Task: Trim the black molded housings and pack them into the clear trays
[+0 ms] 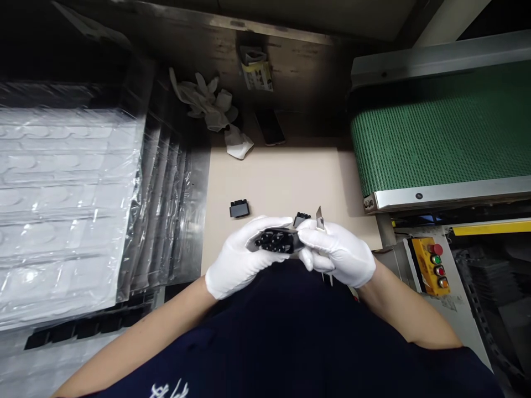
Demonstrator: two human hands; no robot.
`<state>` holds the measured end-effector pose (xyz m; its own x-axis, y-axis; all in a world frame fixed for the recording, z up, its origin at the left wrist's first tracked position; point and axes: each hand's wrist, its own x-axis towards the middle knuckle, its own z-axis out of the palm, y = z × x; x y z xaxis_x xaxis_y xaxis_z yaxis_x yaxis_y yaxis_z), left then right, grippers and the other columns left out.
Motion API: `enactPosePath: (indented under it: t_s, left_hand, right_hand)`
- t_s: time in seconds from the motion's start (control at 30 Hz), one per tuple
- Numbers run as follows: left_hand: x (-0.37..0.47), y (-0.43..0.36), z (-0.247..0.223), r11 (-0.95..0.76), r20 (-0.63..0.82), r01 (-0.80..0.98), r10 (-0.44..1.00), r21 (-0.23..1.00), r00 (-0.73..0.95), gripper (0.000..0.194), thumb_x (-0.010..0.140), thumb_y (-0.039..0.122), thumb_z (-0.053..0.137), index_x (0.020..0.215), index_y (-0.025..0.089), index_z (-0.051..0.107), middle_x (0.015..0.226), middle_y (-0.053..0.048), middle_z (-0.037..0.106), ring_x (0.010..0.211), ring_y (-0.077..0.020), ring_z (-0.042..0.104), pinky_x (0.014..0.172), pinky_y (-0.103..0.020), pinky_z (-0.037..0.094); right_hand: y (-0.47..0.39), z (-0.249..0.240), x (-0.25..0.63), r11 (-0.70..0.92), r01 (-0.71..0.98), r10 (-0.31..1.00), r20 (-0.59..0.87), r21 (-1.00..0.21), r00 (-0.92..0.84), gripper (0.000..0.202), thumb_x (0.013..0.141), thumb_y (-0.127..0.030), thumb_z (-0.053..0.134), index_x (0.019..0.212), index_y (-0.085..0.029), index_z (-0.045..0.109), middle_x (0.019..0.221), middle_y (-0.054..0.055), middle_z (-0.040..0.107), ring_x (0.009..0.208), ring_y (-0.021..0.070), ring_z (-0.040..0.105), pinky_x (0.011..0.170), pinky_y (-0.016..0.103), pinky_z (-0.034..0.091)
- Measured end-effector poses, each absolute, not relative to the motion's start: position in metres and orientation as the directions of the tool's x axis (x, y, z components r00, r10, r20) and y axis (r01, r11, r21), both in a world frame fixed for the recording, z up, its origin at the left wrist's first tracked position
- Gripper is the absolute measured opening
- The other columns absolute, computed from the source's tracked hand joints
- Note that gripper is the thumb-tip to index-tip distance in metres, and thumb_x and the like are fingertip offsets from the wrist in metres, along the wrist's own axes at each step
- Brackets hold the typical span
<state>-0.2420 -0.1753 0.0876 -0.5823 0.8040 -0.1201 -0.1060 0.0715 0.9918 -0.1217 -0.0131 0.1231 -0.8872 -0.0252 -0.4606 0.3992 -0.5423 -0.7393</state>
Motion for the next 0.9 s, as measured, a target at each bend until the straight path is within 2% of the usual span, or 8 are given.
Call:
enactPosePath:
  t_s: [0.1, 0.17, 0.3, 0.37, 0.5, 0.7, 0.9]
  left_hand:
    - [-0.242, -0.172, 0.098, 0.178, -0.232, -0.149, 0.786, 0.973, -0.573, 0.038, 0.071, 0.046, 0.085, 0.095, 0.021, 0.069, 0.096, -0.005, 0.075, 0.093, -0.0257, 0.071, 0.084, -0.038, 0.06]
    - [-0.242, -0.169, 0.106, 0.236, -0.291, -0.17, 0.784, 0.957, -0.549, 0.039, 0.072, 0.05, 0.082, 0.092, 0.021, 0.066, 0.091, -0.004, 0.073, 0.088, -0.0251, 0.071, 0.078, -0.037, 0.059]
    - [-0.242, -0.165, 0.118, 0.307, -0.384, -0.234, 0.79, 0.922, -0.478, 0.039, 0.076, 0.054, 0.077, 0.087, 0.02, 0.06, 0.073, 0.0, 0.064, 0.063, -0.0169, 0.059, 0.057, -0.03, 0.05]
    - [-0.242, -0.165, 0.121, 0.319, -0.422, -0.294, 0.798, 0.901, -0.43, 0.04, 0.078, 0.053, 0.076, 0.089, 0.019, 0.059, 0.069, 0.003, 0.059, 0.056, -0.0128, 0.051, 0.051, -0.027, 0.044]
    - [-0.244, -0.166, 0.125, 0.338, -0.474, -0.384, 0.808, 0.859, -0.35, 0.038, 0.08, 0.05, 0.076, 0.089, 0.018, 0.058, 0.064, 0.005, 0.054, 0.052, -0.009, 0.044, 0.049, -0.024, 0.038]
    - [-0.245, -0.164, 0.133, 0.36, -0.495, -0.402, 0.812, 0.842, -0.309, 0.039, 0.078, 0.049, 0.078, 0.091, 0.017, 0.06, 0.064, 0.004, 0.056, 0.051, -0.0092, 0.045, 0.047, -0.023, 0.036]
    - [-0.247, -0.161, 0.134, 0.336, -0.44, -0.388, 0.87, 0.858, -0.221, 0.032, 0.088, 0.048, 0.07, 0.084, 0.017, 0.061, 0.066, 0.003, 0.06, 0.05, -0.0081, 0.043, 0.046, -0.023, 0.036]
  right_hand:
    - [-0.013, 0.116, -0.122, -0.516, 0.401, 0.003, -0.47, -0.757, -0.882, 0.038, 0.091, -0.05, 0.06, 0.069, -0.02, 0.05, 0.048, -0.004, 0.06, 0.033, 0.0046, 0.023, 0.036, 0.024, 0.012]
    - [-0.013, 0.115, -0.121, -0.476, 0.415, 0.01, -0.477, -0.775, -0.879, 0.04, 0.092, -0.051, 0.057, 0.068, -0.02, 0.051, 0.047, -0.004, 0.059, 0.033, 0.0047, 0.023, 0.037, 0.024, 0.012]
    - [-0.012, 0.121, -0.121, -0.417, 0.445, 0.01, -0.494, -0.792, -0.87, 0.04, 0.092, -0.053, 0.056, 0.071, -0.019, 0.055, 0.044, -0.005, 0.054, 0.036, 0.0054, 0.021, 0.04, 0.026, 0.012]
    - [-0.012, 0.123, -0.121, -0.408, 0.446, 0.01, -0.492, -0.797, -0.871, 0.042, 0.091, -0.056, 0.057, 0.072, -0.019, 0.055, 0.042, -0.007, 0.051, 0.036, 0.0055, 0.02, 0.041, 0.027, 0.012]
    - [-0.011, 0.122, -0.12, -0.41, 0.451, 0.014, -0.5, -0.793, -0.866, 0.044, 0.09, -0.058, 0.06, 0.072, -0.019, 0.055, 0.042, -0.007, 0.05, 0.036, 0.0054, 0.021, 0.042, 0.027, 0.014]
    - [-0.01, 0.117, -0.117, -0.414, 0.44, 0.011, -0.488, -0.797, -0.873, 0.035, 0.096, -0.046, 0.056, 0.074, -0.018, 0.057, 0.047, -0.005, 0.055, 0.038, 0.0056, 0.024, 0.043, 0.026, 0.015]
    - [-0.009, 0.115, -0.116, -0.368, 0.451, -0.02, -0.478, -0.813, -0.878, 0.05, 0.098, -0.043, 0.053, 0.056, -0.016, 0.058, 0.04, -0.008, 0.036, 0.039, 0.0057, 0.023, 0.048, 0.029, 0.017]
